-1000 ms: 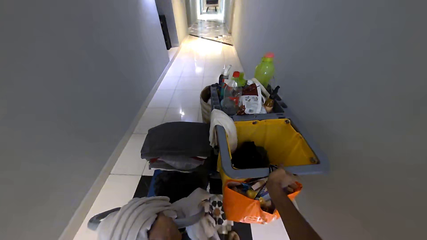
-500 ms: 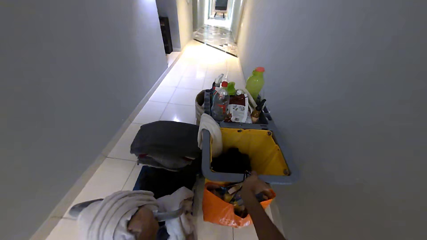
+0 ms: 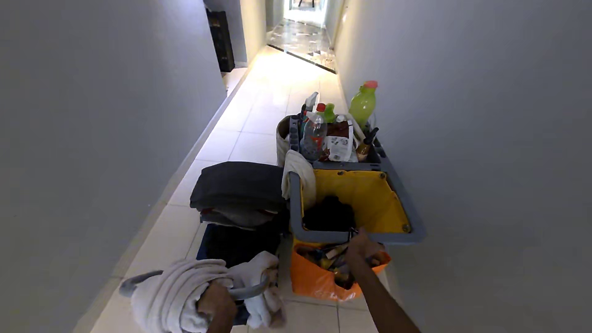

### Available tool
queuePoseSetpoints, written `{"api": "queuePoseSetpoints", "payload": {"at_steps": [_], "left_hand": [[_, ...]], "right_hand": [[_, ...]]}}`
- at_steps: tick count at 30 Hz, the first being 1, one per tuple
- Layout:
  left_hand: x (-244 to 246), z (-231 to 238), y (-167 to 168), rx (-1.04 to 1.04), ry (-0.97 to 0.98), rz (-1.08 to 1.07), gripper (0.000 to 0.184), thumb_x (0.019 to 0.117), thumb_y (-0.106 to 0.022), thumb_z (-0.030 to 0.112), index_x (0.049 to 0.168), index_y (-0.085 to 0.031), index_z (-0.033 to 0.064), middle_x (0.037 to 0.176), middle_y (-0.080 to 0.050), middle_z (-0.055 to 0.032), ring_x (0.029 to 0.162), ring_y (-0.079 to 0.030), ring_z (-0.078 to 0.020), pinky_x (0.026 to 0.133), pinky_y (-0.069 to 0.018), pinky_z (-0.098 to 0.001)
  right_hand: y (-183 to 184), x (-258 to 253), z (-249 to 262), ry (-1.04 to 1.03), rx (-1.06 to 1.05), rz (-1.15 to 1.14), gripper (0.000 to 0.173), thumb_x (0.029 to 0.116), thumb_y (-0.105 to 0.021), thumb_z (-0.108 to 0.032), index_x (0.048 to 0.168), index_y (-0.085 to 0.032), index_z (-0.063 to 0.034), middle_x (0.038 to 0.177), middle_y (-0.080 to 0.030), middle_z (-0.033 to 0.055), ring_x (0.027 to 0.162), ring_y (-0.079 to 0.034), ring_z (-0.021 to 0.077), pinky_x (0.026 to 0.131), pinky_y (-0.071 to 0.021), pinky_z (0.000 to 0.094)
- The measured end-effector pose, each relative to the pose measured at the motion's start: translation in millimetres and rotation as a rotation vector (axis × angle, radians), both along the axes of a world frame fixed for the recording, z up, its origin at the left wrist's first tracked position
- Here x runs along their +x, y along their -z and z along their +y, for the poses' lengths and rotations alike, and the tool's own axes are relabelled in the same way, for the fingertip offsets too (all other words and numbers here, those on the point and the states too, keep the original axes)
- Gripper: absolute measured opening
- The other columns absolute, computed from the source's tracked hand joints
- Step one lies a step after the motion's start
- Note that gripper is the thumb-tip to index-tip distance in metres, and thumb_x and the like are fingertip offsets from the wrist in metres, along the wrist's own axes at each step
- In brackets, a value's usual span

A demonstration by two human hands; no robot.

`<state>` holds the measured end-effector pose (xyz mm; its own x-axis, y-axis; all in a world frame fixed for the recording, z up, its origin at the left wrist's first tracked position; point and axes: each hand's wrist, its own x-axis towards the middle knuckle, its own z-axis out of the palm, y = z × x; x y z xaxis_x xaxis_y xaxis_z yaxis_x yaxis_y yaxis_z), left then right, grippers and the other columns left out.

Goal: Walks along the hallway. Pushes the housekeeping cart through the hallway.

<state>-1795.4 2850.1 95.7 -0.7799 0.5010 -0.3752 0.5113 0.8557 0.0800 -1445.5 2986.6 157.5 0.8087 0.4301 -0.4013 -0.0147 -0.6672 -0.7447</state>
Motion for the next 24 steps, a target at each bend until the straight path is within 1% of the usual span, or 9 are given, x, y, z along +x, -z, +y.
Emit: {"api": "queuePoseSetpoints", "payload": {"at_steps": [4, 7, 9, 12, 14, 15, 18, 22, 24], "left_hand": [[4, 136, -10, 0.018, 0.041, 0.035, 0.033, 0.1033, -0.051, 0.015, 0.127, -0.061, -0.0057, 0.127, -0.063, -0.0318, 0.122, -0.06, -0.048, 0.096, -0.0493, -0.0644], [5, 234, -5, 0.167, -0.026, -0.03, 0.035, 0.1051, -0.051, 0.017, 0.131, -0.062, -0.0036, 0.131, -0.061, -0.0328, 0.127, -0.056, -0.0498, 0.102, -0.0438, -0.0672], [9, 305, -10, 0.239, -0.064, -0.06, 0.035, 0.1055, -0.051, 0.017, 0.131, -0.062, -0.0033, 0.133, -0.06, -0.0329, 0.129, -0.054, -0.0498, 0.105, -0.0408, -0.0678], [8, 407, -10, 0.174, -0.008, -0.015, 0.035, 0.1053, -0.051, 0.018, 0.128, -0.062, -0.0064, 0.13, -0.06, -0.0343, 0.126, -0.056, -0.0505, 0.102, -0.0433, -0.0676], [9, 480, -11, 0.141, -0.011, -0.001, 0.035, 0.1048, -0.05, 0.017, 0.127, -0.062, -0.0079, 0.129, -0.06, -0.0353, 0.125, -0.056, -0.0514, 0.1, -0.0444, -0.068], [9, 515, -12, 0.128, -0.023, 0.012, 0.034, 0.1044, -0.05, 0.016, 0.125, -0.063, -0.0075, 0.127, -0.061, -0.0348, 0.124, -0.057, -0.0512, 0.098, -0.0456, -0.0678], [13, 619, -21, 0.075, -0.012, 0.02, 0.032, 0.1029, -0.052, 0.013, 0.125, -0.062, -0.0082, 0.126, -0.062, -0.0337, 0.121, -0.059, -0.05, 0.096, -0.0477, -0.0662], [16, 757, -23, 0.183, -0.088, -0.06, 0.034, 0.1042, -0.05, 0.014, 0.127, -0.061, -0.0093, 0.129, -0.061, -0.0347, 0.125, -0.057, -0.0506, 0.101, -0.0446, -0.067], [14, 826, -19, 0.227, -0.117, -0.062, 0.036, 0.1053, -0.046, 0.015, 0.127, -0.061, -0.0086, 0.129, -0.06, -0.0349, 0.126, -0.056, -0.0509, 0.101, -0.0442, -0.0674]], "right_hand": [[-4, 2, 139, -0.003, 0.024, 0.051, 0.062, 0.106, -0.047, -0.045, 0.137, -0.055, 0.0078, 0.138, -0.057, 0.0309, 0.131, -0.054, 0.0418, 0.105, -0.0448, 0.0589], [9, 7, 240, 0.025, 0.075, 0.106, 0.064, 0.1051, -0.048, -0.047, 0.136, -0.055, 0.0086, 0.135, -0.058, 0.0309, 0.128, -0.056, 0.0414, 0.104, -0.0464, 0.059], [5, 9, 312, -0.019, 0.087, 0.131, 0.064, 0.1061, -0.045, -0.047, 0.137, -0.055, 0.0076, 0.135, -0.058, 0.0305, 0.128, -0.056, 0.0409, 0.103, -0.0463, 0.0592], [-2, 8, 410, -0.002, 0.104, 0.138, 0.058, 0.1059, -0.047, -0.045, 0.132, -0.06, 0.0065, 0.131, -0.061, 0.0299, 0.124, -0.058, 0.0413, 0.1, -0.047, 0.06], [-5, 9, 480, 0.003, 0.098, 0.15, 0.061, 0.1053, -0.047, -0.047, 0.133, -0.059, 0.0065, 0.133, -0.06, 0.0299, 0.125, -0.057, 0.0412, 0.101, -0.0468, 0.0598], [-6, 9, 514, 0.035, 0.099, 0.134, 0.061, 0.1038, -0.051, -0.046, 0.131, -0.059, 0.0081, 0.13, -0.061, 0.0308, 0.124, -0.058, 0.0423, 0.1, -0.048, 0.0602], [-19, 9, 613, 0.033, 0.088, 0.142, 0.062, 0.1036, -0.053, -0.046, 0.134, -0.057, 0.0079, 0.133, -0.059, 0.0305, 0.125, -0.057, 0.042, 0.101, -0.0477, 0.0594], [-14, 10, 748, 0.06, 0.132, 0.115, 0.061, 0.1011, -0.057, -0.045, 0.13, -0.059, 0.0087, 0.13, -0.06, 0.031, 0.123, -0.058, 0.0421, 0.098, -0.0493, 0.059], [-13, 10, 815, 0.018, 0.157, 0.156, 0.063, 0.1039, -0.052, -0.047, 0.136, -0.056, 0.0072, 0.136, -0.057, 0.0305, 0.128, -0.055, 0.0411, 0.102, -0.0469, 0.0588]]}}
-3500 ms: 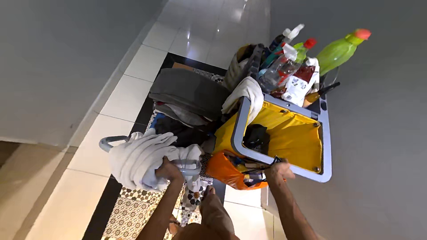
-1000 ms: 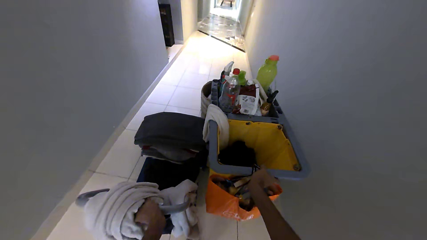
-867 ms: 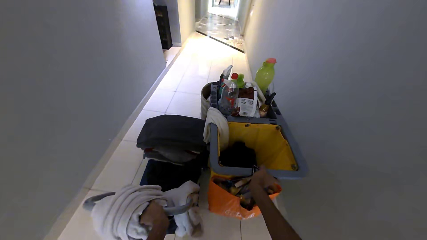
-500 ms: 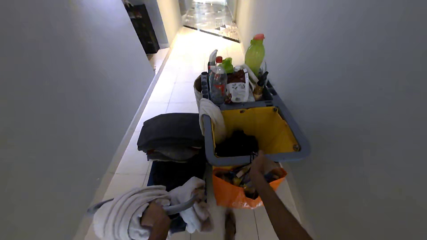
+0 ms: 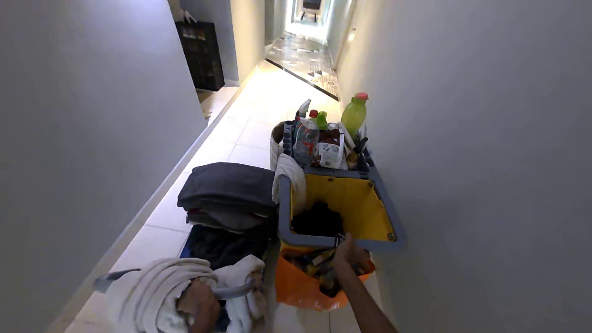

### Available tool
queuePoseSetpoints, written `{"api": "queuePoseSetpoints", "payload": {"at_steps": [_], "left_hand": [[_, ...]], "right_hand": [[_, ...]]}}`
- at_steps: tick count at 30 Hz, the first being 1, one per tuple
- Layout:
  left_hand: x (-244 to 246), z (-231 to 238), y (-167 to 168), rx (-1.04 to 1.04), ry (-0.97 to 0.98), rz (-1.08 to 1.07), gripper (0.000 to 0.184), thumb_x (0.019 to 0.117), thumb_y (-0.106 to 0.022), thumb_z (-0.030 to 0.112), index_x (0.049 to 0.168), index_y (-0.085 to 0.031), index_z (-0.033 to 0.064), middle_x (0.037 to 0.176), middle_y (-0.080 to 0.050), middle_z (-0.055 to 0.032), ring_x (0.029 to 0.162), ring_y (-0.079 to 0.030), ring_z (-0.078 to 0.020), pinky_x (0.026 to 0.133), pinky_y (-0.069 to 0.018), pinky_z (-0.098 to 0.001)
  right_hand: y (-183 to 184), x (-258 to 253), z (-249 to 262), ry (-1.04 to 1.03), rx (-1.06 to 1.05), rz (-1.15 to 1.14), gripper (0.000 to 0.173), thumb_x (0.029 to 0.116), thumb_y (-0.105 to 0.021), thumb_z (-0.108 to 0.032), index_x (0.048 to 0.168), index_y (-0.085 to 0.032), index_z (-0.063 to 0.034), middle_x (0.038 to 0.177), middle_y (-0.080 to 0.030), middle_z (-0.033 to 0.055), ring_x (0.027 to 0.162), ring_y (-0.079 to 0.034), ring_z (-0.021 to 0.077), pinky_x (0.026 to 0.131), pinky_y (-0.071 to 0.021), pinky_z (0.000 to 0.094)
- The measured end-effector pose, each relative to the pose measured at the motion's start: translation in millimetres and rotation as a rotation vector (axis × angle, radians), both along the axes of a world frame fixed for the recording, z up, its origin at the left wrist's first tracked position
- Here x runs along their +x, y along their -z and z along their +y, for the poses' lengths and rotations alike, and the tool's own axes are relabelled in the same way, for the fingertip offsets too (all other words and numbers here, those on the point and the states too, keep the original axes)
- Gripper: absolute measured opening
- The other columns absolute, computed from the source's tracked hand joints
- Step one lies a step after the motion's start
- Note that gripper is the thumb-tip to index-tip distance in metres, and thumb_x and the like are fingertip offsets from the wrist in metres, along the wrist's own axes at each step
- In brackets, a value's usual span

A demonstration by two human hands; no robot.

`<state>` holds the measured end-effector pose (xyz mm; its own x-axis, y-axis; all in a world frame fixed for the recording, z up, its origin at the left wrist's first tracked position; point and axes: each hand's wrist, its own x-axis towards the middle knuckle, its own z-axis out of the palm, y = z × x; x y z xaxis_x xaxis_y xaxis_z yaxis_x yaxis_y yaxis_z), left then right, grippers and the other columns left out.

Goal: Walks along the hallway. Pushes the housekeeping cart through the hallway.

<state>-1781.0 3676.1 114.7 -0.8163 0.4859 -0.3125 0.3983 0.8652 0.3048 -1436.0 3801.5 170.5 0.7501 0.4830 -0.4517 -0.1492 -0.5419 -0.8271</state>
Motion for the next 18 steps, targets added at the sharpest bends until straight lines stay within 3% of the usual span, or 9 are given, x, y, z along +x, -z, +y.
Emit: {"api": "queuePoseSetpoints", "payload": {"at_steps": [3, 9, 11, 14, 16, 18], "left_hand": [[1, 101, -7, 0.016, -0.053, -0.001, 0.037, 0.1069, -0.044, 0.018, 0.126, -0.064, -0.0071, 0.127, -0.063, -0.034, 0.125, -0.057, -0.0503, 0.102, -0.0447, -0.0664], [10, 296, -34, 0.179, -0.24, -0.109, 0.046, 0.1056, -0.045, 0.028, 0.124, -0.065, -0.0086, 0.129, -0.063, -0.031, 0.129, -0.056, -0.0448, 0.108, -0.0419, -0.0618], [12, 360, -37, 0.17, -0.209, -0.102, 0.045, 0.1061, -0.044, 0.027, 0.124, -0.065, -0.0087, 0.129, -0.064, -0.031, 0.128, -0.057, -0.0447, 0.106, -0.0429, -0.0619], [10, 454, -32, 0.136, -0.109, -0.049, 0.043, 0.1056, -0.043, 0.026, 0.125, -0.065, -0.0062, 0.128, -0.064, -0.0293, 0.127, -0.058, -0.0439, 0.105, -0.0446, -0.0618], [8, 517, -24, 0.161, -0.113, -0.03, 0.044, 0.1051, -0.044, 0.026, 0.122, -0.066, -0.0071, 0.126, -0.065, -0.0302, 0.125, -0.059, -0.045, 0.104, -0.0445, -0.0628], [8, 581, -27, 0.109, -0.07, -0.062, 0.045, 0.1065, -0.041, 0.027, 0.126, -0.065, -0.0062, 0.13, -0.063, -0.0291, 0.128, -0.057, -0.0449, 0.106, -0.0434, -0.0636]], "right_hand": [[7, 0, 97, -0.02, 0.045, 0.068, 0.065, 0.1055, -0.047, -0.049, 0.142, -0.05, 0.0049, 0.143, -0.052, 0.0298, 0.132, -0.052, 0.0404, 0.105, -0.0451, 0.0595], [-15, 6, 293, -0.006, 0.033, 0.097, 0.061, 0.1032, -0.055, -0.045, 0.138, -0.054, 0.0062, 0.137, -0.055, 0.0305, 0.125, -0.055, 0.0414, 0.1, -0.0472, 0.0607], [-17, 10, 357, -0.059, 0.048, 0.134, 0.062, 0.1053, -0.05, -0.045, 0.141, -0.05, 0.0053, 0.14, -0.053, 0.0304, 0.128, -0.053, 0.0411, 0.102, -0.0455, 0.0609], [-6, 14, 458, -0.089, 0.061, 0.078, 0.061, 0.1054, -0.047, -0.046, 0.137, -0.054, 0.005, 0.138, -0.055, 0.0295, 0.127, -0.054, 0.0397, 0.101, -0.0458, 0.0602], [1, 16, 527, -0.051, 0.057, 0.042, 0.061, 0.1036, -0.051, -0.047, 0.134, -0.057, 0.0062, 0.135, -0.057, 0.0295, 0.126, -0.055, 0.0397, 0.101, -0.0466, 0.0596], [-3, 16, 594, 0.017, 0.071, 0.043, 0.061, 0.1014, -0.057, -0.043, 0.134, -0.056, 0.0083, 0.133, -0.057, 0.0309, 0.125, -0.055, 0.0409, 0.1, -0.0471, 0.0595]]}}
